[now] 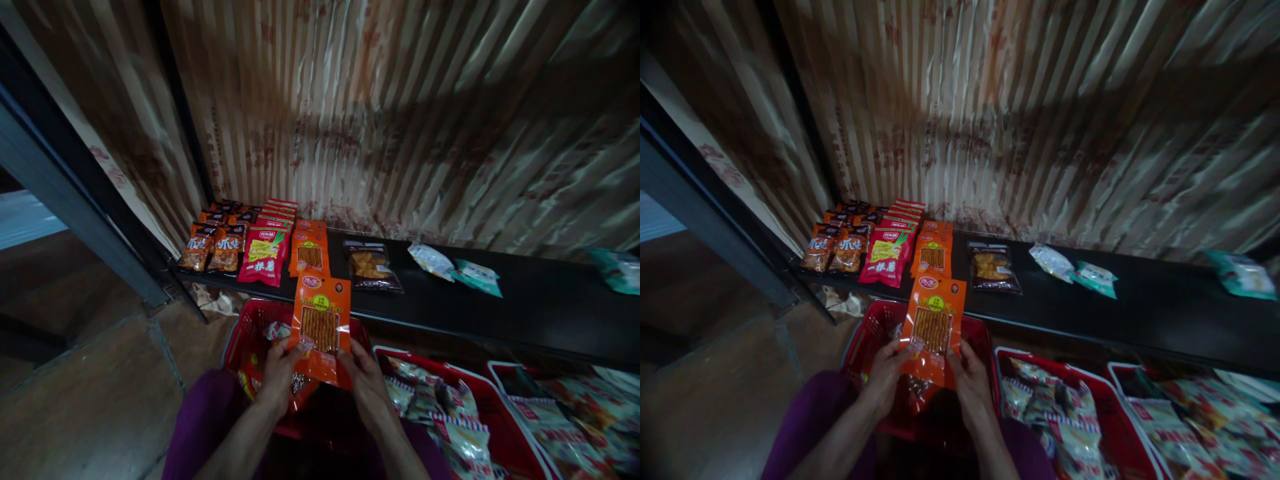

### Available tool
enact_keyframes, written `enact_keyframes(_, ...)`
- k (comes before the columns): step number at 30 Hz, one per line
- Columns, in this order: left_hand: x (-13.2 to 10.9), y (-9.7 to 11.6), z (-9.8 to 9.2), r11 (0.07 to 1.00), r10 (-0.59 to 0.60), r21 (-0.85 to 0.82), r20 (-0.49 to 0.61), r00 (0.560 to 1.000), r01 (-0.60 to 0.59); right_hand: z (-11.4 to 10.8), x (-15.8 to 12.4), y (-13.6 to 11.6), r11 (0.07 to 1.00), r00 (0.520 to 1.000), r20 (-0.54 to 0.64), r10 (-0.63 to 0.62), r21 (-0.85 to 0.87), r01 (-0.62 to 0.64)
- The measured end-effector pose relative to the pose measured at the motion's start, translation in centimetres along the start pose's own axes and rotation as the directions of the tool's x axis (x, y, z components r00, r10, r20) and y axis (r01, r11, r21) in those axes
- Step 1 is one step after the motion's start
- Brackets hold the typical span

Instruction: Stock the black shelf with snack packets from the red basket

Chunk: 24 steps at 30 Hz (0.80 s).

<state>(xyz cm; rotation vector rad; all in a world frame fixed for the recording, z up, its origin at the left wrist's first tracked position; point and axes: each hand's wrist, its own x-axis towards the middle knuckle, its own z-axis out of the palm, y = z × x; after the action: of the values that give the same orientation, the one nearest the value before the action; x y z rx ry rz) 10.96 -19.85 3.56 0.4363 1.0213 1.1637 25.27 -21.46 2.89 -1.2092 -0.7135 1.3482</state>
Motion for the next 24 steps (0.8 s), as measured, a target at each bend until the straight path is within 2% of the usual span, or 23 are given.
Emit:
enact_keyframes(3,2.1,1.3,1.1,1.000,0.007,0.019,0.009,1.000,-0.007,0.6,2.0,-0.6,0.998,0.999,0.000,-0.037,-0.054,0.037)
enact_keyframes(6,4.5,2.6,2.2,0.994,0.082,0.071,0.012,0.997,-0.083,1.1,4.5,-1.3,0.995,0.997,-0.033,-0.072,-0.076,0.069)
enact_keyframes(14,11.5,4.2,4.2,0.950,0.243,0.189,0.057,0.968,-0.250,2.3,11.5,-3.3,0.991,0.989,-0.060,-0.135,-0.016,0.134)
enact_keyframes(19,14.2,5.1,5.0,0.904,0.310,0.281,0.088,0.947,-0.322,2.9,14.3,-4.0,0.981,0.981,-0.049,-0.188,-0.048,0.186)
enact_keyframes(24,16.2,5.3,4.8,0.884,0.329,0.336,0.051,0.943,-0.327,3.2,16.6,-3.8,0.977,0.981,-0.032,-0.193,-0.103,0.189)
